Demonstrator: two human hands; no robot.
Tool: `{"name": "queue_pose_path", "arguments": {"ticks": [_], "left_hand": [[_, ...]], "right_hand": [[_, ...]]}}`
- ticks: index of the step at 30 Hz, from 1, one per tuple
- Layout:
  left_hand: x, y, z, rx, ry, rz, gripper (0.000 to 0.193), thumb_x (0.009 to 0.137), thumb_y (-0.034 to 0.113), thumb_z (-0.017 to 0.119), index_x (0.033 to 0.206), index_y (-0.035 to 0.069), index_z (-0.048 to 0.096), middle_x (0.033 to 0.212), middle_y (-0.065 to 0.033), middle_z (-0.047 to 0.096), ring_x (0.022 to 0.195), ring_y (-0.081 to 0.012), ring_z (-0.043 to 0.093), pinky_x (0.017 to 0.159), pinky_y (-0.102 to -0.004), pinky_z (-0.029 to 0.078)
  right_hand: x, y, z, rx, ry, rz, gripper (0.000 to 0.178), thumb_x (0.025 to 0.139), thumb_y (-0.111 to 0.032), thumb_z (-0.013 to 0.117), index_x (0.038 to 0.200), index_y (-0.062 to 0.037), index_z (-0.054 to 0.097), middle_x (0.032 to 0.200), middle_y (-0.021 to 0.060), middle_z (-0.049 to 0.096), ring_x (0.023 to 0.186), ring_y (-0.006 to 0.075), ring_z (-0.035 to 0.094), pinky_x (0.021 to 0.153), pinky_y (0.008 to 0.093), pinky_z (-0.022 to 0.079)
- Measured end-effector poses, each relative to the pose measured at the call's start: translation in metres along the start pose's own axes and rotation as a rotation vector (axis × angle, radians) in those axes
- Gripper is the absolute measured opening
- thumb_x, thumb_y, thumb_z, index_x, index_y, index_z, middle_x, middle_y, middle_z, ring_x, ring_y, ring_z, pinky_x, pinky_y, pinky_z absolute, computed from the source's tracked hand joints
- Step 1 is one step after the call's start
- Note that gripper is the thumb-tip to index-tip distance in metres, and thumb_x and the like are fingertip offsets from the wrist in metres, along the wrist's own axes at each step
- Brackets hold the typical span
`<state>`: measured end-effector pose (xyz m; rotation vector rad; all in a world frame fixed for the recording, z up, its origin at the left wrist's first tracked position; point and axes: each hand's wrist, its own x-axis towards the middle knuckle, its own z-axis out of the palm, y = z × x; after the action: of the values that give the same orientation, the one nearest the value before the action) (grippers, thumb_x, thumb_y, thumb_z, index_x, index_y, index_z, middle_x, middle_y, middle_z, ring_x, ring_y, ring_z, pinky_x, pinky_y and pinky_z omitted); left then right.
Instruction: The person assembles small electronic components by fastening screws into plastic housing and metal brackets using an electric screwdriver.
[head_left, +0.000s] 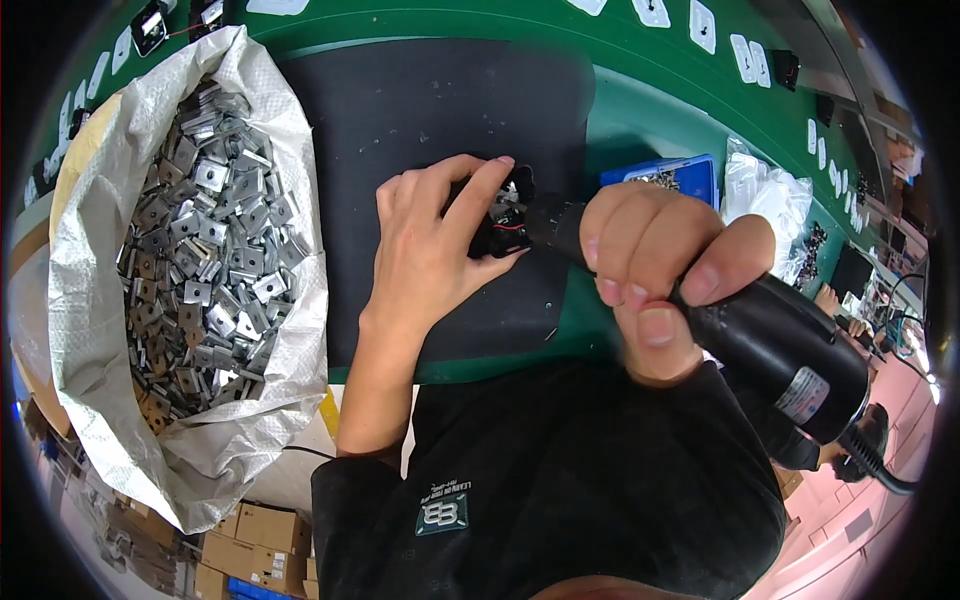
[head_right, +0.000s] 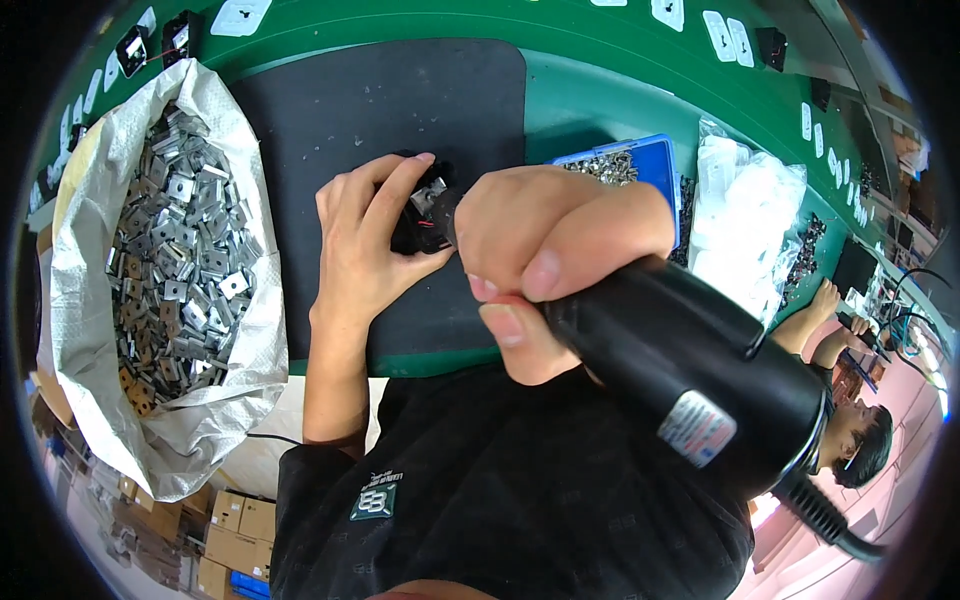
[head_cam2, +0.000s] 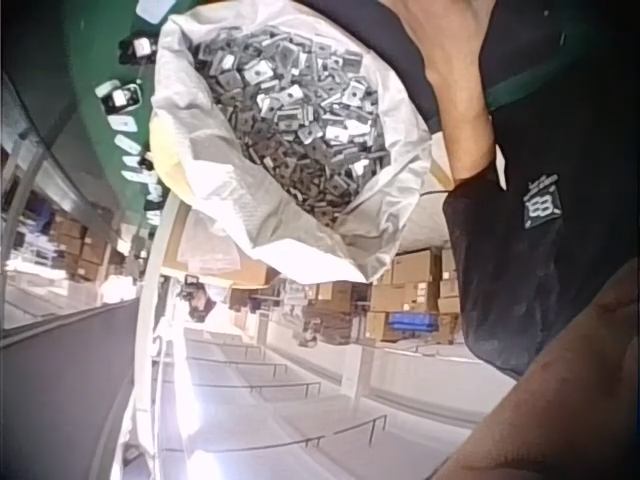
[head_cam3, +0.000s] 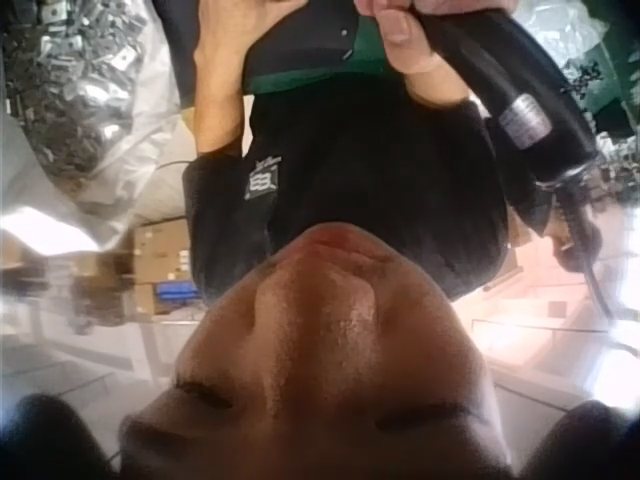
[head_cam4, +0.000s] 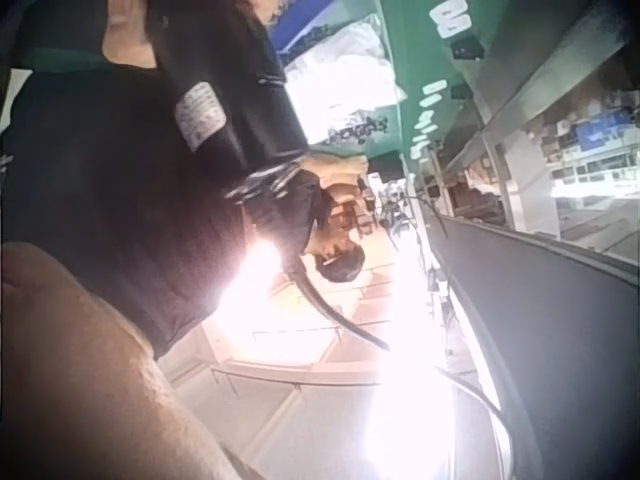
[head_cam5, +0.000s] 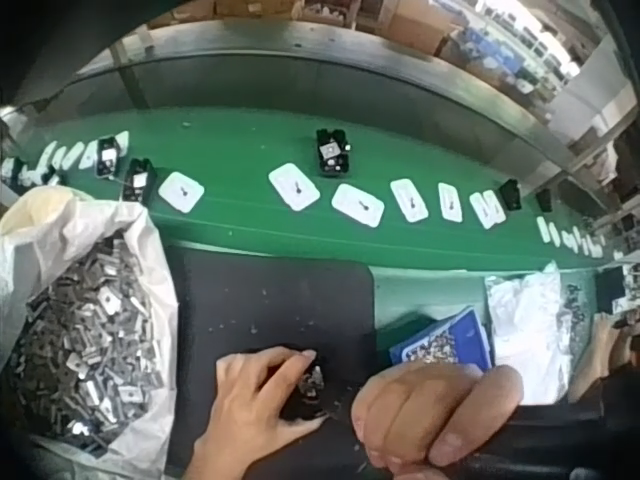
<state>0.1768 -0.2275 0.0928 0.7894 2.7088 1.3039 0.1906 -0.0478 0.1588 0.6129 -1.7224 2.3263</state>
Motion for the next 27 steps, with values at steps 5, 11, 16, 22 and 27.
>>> {"name": "queue_pose_path", "arguments": {"ticks": [5, 11, 16, 22, 27], "left_hand": [[0.008, 0.006, 0.001, -0.014, 0.010, 0.036, 0.071, 0.053, 0.019, 0.084, 0.120, 0.014, 0.062, 0.110, -0.0037, 0.058, 0.095, -0.0251, 0.054, 0.086, -0.0396, 0.037], [0.005, 0.013, -0.001, 0.085, 0.016, 0.041, 0.074, 0.050, 0.015, 0.084, 0.120, 0.010, 0.062, 0.113, -0.0078, 0.059, 0.100, -0.0286, 0.055, 0.090, -0.0407, 0.038], [0.053, 0.044, -0.007, 0.199, 0.023, 0.007, 0.078, 0.057, 0.011, 0.084, 0.127, 0.006, 0.051, 0.119, -0.0130, 0.057, 0.108, -0.0334, 0.053, 0.094, -0.0434, 0.039], [0.167, 0.072, 0.047, 0.149, -0.032, 0.246, 0.070, 0.068, 0.015, 0.080, 0.128, 0.001, 0.046, 0.118, -0.0214, 0.057, 0.110, -0.0400, 0.054, 0.094, -0.0455, 0.043], [0.267, 0.104, 0.109, 0.222, -0.138, 0.353, 0.072, 0.069, 0.026, 0.082, 0.128, 0.002, 0.047, 0.121, -0.0217, 0.056, 0.110, -0.0396, 0.055, 0.091, -0.0442, 0.047]], "right_hand": [[0.005, -0.003, 0.000, -0.042, -0.012, -0.056, 0.030, 0.085, -0.003, 0.063, 0.103, -0.0131, 0.042, 0.075, 0.0020, 0.051, 0.062, 0.0163, 0.052, 0.059, 0.0334, 0.042], [-0.007, 0.012, 0.009, -0.003, 0.122, -0.115, 0.049, 0.075, 0.011, 0.064, 0.116, -0.0056, 0.044, 0.076, 0.0065, 0.055, 0.062, 0.0179, 0.054, 0.059, 0.0325, 0.044], [0.007, -0.050, -0.016, 0.135, 0.271, -0.319, 0.057, 0.083, -0.011, 0.071, 0.130, -0.0097, 0.037, 0.073, 0.0014, 0.052, 0.060, 0.0147, 0.052, 0.059, 0.0288, 0.043], [-0.018, -0.090, -0.071, -0.003, 0.601, 0.226, 0.050, 0.080, -0.002, 0.071, 0.123, -0.0006, 0.045, 0.074, 0.0042, 0.057, 0.062, 0.0105, 0.054, 0.058, 0.0285, 0.044], [-0.044, -0.075, -0.063, -0.024, 0.602, 0.220, 0.052, 0.078, -0.018, 0.080, 0.119, -0.0015, 0.053, 0.097, 0.0031, 0.060, 0.090, 0.0108, 0.054, 0.082, 0.0283, 0.046]]}}
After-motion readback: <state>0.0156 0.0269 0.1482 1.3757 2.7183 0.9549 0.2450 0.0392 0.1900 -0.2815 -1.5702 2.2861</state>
